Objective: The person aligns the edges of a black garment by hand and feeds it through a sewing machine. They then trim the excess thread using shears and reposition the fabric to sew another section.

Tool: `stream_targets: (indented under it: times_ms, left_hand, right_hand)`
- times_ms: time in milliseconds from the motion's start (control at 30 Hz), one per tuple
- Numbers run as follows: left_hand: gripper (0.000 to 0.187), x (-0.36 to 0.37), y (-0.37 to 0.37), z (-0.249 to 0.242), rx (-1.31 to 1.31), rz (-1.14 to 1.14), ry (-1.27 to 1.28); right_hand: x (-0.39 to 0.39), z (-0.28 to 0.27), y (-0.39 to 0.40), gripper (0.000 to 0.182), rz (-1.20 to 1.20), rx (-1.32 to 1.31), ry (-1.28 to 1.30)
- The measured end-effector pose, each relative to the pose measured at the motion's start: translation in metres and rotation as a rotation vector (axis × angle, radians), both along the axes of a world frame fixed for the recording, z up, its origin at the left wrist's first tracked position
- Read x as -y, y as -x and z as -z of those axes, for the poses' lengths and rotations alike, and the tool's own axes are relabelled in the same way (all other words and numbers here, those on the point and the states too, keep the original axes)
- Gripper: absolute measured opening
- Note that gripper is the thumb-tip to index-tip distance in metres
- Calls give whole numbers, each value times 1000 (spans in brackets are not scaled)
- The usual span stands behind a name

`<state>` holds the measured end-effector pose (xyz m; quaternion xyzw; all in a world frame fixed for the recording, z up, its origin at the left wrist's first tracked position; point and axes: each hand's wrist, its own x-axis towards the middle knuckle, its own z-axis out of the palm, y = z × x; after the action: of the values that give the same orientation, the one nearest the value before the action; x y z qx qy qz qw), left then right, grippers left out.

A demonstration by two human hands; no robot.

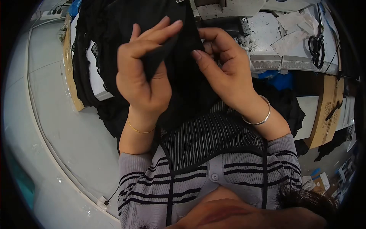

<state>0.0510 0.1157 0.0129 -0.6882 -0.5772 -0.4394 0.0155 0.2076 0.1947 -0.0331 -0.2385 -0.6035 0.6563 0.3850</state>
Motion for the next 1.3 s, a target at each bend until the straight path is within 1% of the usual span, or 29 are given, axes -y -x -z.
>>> stream_targets:
  times_ms: [67, 133, 200, 233, 300, 400, 433, 467, 500, 533, 567, 600, 633, 667, 733, 767, 800, 833, 867, 900, 933, 967, 1000, 1033, 1067, 1100, 1133, 1200, 1300]
  left_hand:
    - [8, -1, 3, -3, 310, 1, -113]
    - [9, 1, -1, -8, 333, -26, -133]
    - [11, 2, -6, -8, 144, -2, -130]
    - [11, 2, -9, -8, 144, -2, -128]
    - [11, 1, -15, -8, -94, -5, -13]
    - [10, -8, -6, -1, -107, -22, -5]
    - [8, -9, -2, 0, -117, -31, 0]
    - [8, -10, 0, -1, -117, -31, 0]
    - [8, -12, 3, -2, -29, -19, -1]
    - [8, -13, 4, -3, 61, -7, -1]
    - [8, -13, 3, -4, 62, -7, 2]
    - [10, -13, 2, -3, 187, -9, -34]
    - [12, -13, 1, -3, 311, -12, -71]
    - [12, -11, 0, -4, 312, -14, -66]
    - [18, -4, 1, -7, 132, -218, -153]
    - [18, -2, 1, -11, 132, -221, -152]
    - [21, -2, 0, -17, 22, -220, -143]
    - [23, 0, -1, -22, -88, -218, -133]
    - [23, 2, -4, -23, -89, -217, -134]
    - [28, 3, -9, -25, -194, -216, -79]
    - [32, 6, -15, -27, -300, -215, -24]
    - [30, 10, -26, -31, -282, -335, 111]
    - [30, 5, -22, -27, -283, -334, 111]
    - [27, -5, -14, -18, -333, -230, -5]
    - [24, -12, -9, -11, -380, -125, -121]
    - [24, -13, -7, -7, -380, -124, -122]
    - [23, -13, -5, -3, -316, -88, -71]
    - [22, -14, -2, 0, -253, -50, -20]
    - [20, -19, 3, 1, -225, -44, -29]
  right_hand:
    - [-3, -9, -8, 31, -13, 61, -49]
    - [-6, -8, -7, 34, -28, 124, -100]
    - [-13, 3, 2, 38, 137, -5, -591]
    - [-13, 1, 1, 38, 137, -5, -589]
    - [-14, -3, -1, 41, 80, 156, -687]
    - [-19, -2, 0, 41, 68, 202, -759]
    - [-17, -3, 1, 41, 67, 201, -759]
    - [-12, -4, 3, 41, 107, 164, -609]
    - [-9, -4, 4, 42, 147, 127, -459]
    - [-8, -2, 3, 42, 146, 127, -458]
    - [-6, 0, 2, 44, 119, 72, -303]
    - [-5, 1, 1, 46, 93, 16, -148]
    - [-5, 2, 0, 46, 94, 18, -144]
    - [-6, 2, -2, 46, 92, 38, -177]
    - [-9, 1, -1, 46, 88, 57, -210]
    - [-13, 2, 1, 45, 129, 41, -389]
    - [-15, 2, 3, 45, 171, 24, -569]
    - [-16, -3, 2, 45, 170, 23, -569]
    - [-16, -9, -1, 42, 116, 130, -614]
    - [-16, -12, -3, 40, 63, 239, -656]
    - [-16, -12, -3, 40, 64, 237, -656]
    - [-17, -10, -3, 39, 76, 232, -701]
    - [-17, -9, -2, 38, 89, 226, -746]
    - [-17, -4, 0, 38, 91, 226, -746]
    - [-16, 2, 4, 35, 149, 115, -675]
    - [-14, 6, 7, 32, 208, 5, -603]
    - [-13, 7, 8, 32, 208, 6, -604]
    - [-12, 7, 10, 26, 161, -27, -345]
    - [-16, 6, 15, 22, 164, -95, -288]
